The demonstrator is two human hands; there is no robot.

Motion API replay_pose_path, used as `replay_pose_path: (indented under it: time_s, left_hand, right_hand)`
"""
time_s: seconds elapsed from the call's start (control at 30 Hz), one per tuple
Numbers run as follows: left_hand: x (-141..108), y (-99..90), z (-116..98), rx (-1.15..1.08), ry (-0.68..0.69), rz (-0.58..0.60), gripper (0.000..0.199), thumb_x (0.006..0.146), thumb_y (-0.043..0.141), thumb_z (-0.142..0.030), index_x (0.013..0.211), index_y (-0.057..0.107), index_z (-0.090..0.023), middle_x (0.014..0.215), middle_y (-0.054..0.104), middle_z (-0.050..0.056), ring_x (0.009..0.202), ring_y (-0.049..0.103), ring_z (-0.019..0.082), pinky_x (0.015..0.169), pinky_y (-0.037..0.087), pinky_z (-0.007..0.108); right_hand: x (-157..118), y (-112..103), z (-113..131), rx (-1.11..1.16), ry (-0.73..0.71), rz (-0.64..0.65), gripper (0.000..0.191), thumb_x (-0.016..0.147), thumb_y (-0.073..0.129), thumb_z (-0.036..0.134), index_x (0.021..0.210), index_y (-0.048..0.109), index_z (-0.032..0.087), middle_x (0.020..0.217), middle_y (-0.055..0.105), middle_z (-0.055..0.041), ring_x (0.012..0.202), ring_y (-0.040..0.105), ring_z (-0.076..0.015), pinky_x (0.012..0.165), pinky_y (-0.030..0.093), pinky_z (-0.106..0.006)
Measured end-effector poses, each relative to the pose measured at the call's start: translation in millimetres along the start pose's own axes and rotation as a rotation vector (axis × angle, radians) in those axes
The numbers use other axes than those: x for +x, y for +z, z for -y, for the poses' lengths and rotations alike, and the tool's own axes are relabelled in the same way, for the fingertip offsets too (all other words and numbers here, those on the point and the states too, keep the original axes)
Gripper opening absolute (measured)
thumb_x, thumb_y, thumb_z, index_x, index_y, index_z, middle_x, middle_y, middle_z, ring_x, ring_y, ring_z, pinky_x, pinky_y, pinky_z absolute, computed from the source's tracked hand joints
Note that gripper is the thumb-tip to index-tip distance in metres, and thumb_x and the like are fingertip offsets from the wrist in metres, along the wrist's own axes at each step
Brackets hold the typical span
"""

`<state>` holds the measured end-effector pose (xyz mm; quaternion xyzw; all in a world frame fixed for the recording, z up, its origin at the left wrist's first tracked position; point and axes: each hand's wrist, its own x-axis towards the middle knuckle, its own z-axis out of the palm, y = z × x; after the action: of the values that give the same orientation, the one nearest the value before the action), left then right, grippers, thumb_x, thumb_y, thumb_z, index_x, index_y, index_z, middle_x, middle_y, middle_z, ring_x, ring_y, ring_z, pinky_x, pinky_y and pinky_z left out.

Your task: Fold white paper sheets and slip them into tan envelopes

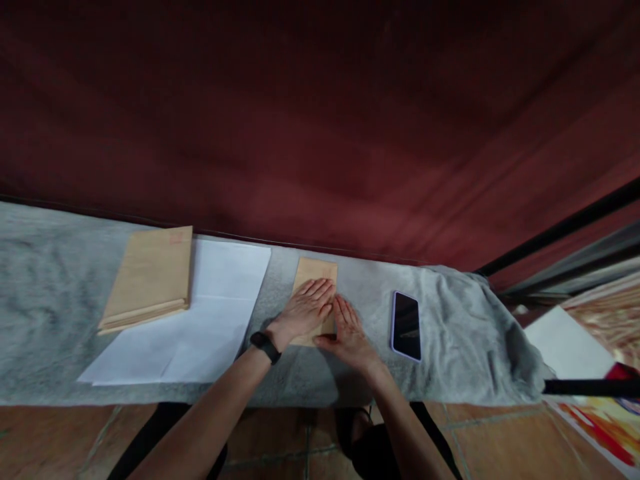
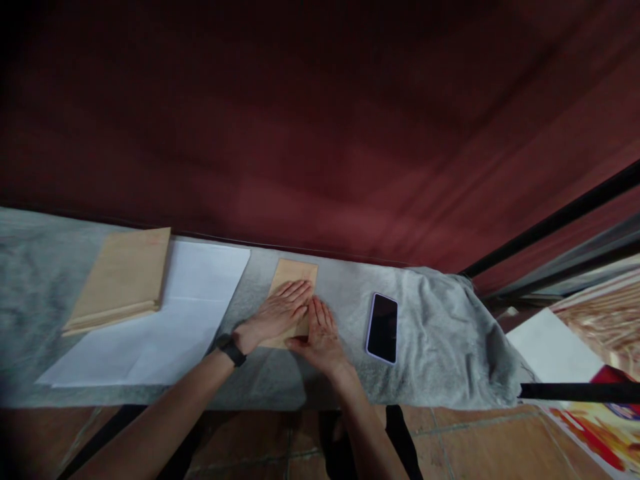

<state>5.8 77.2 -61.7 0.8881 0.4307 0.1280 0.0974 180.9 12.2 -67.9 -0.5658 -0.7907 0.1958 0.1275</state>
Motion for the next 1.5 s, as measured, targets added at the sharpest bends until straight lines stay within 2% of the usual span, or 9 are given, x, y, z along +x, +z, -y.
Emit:
replay_pose_path:
  time_s: [0.13,0.33,0.5,0.7,0.9,1.0,1.37,1.5]
  left_hand:
    - [-12,1.4,0,-0.022,0.047,0.05,0.056,0.106,0.03,-0.037,0.157,0.035,-0.015,0.165,0.035,0.011,0.154,0.028,0.02,0.127,0.018,0.041]
    - [-32,-5.8,-6,-0.084,0.098,0.072,0.057,0.107,0.027,-0.044,0.159,0.029,-0.021,0.166,0.032,0.008,0.155,0.024,0.017,0.128,0.014,0.04]
    - [-48,-16.7,-18,-0.076,0.097,0.09,0.057,0.107,0.03,-0.044,0.16,0.028,-0.022,0.167,0.03,0.006,0.156,0.022,0.016,0.128,0.013,0.04]
    - [-65,-19.0,-31,-0.052,0.113,0.053,0.054,0.106,0.04,-0.043,0.157,0.034,-0.028,0.169,0.025,0.005,0.157,0.018,0.021,0.129,0.013,0.045]
    - [-81,-22.1,-33,-0.079,0.126,0.028,0.067,0.099,0.052,-0.056,0.157,0.034,-0.028,0.169,0.025,0.007,0.157,0.018,0.024,0.129,0.016,0.046]
    - [-87,-24.8,-33,-0.081,0.14,0.012,0.069,0.097,0.056,-0.056,0.157,0.034,-0.029,0.168,0.028,0.007,0.157,0.019,0.025,0.129,0.016,0.046]
    - [-99,-33.2,-32,-0.094,0.171,0.048,0.07,0.097,0.058,-0.055,0.158,0.032,-0.033,0.169,0.025,0.004,0.157,0.017,0.024,0.129,0.014,0.046]
    - [-103,-29.1,-34,-0.032,0.096,0.044,0.063,0.1,0.052,-0.05,0.157,0.034,-0.03,0.168,0.027,0.006,0.157,0.02,0.024,0.128,0.015,0.047]
  right_hand:
    - [-1,1,-2,0.016,-0.039,-0.049,0.102,0.084,0.072,0.052,0.162,0.019,0.012,0.167,0.023,-0.0207,0.157,0.016,-0.0331,0.127,0.02,-0.056]
    - [-2,7,-15,0.022,-0.092,-0.093,0.1,0.085,0.069,0.055,0.162,0.018,0.015,0.167,0.024,-0.0212,0.156,0.02,-0.0347,0.125,0.023,-0.06]
    - [-5,9,-25,0.007,-0.098,-0.13,0.095,0.086,0.068,0.054,0.161,0.023,0.016,0.168,0.022,-0.0209,0.156,0.019,-0.035,0.123,0.026,-0.061]
    - [-3,8,-27,-0.001,-0.064,-0.079,0.089,0.089,0.066,0.049,0.161,0.023,0.02,0.169,0.02,-0.017,0.157,0.016,-0.0333,0.124,0.022,-0.061]
    - [-3,2,-32,0.035,-0.064,-0.043,0.091,0.088,0.066,0.055,0.161,0.024,0.022,0.17,0.02,-0.0143,0.157,0.016,-0.0323,0.125,0.023,-0.059]
    - [-3,-1,-34,0.057,-0.075,-0.037,0.088,0.088,0.067,0.053,0.161,0.027,0.023,0.169,0.021,-0.0137,0.157,0.017,-0.0325,0.125,0.023,-0.058]
    - [-2,-10,-40,0.04,-0.05,0.048,0.085,0.087,0.066,0.045,0.161,0.028,0.023,0.17,0.02,-0.011,0.157,0.015,-0.0301,0.126,0.023,-0.054]
    - [-2,-15,-35,0.091,-0.019,0.08,0.086,0.084,0.068,0.042,0.159,0.032,0.023,0.17,0.021,-0.0104,0.157,0.015,-0.0286,0.126,0.021,-0.052]
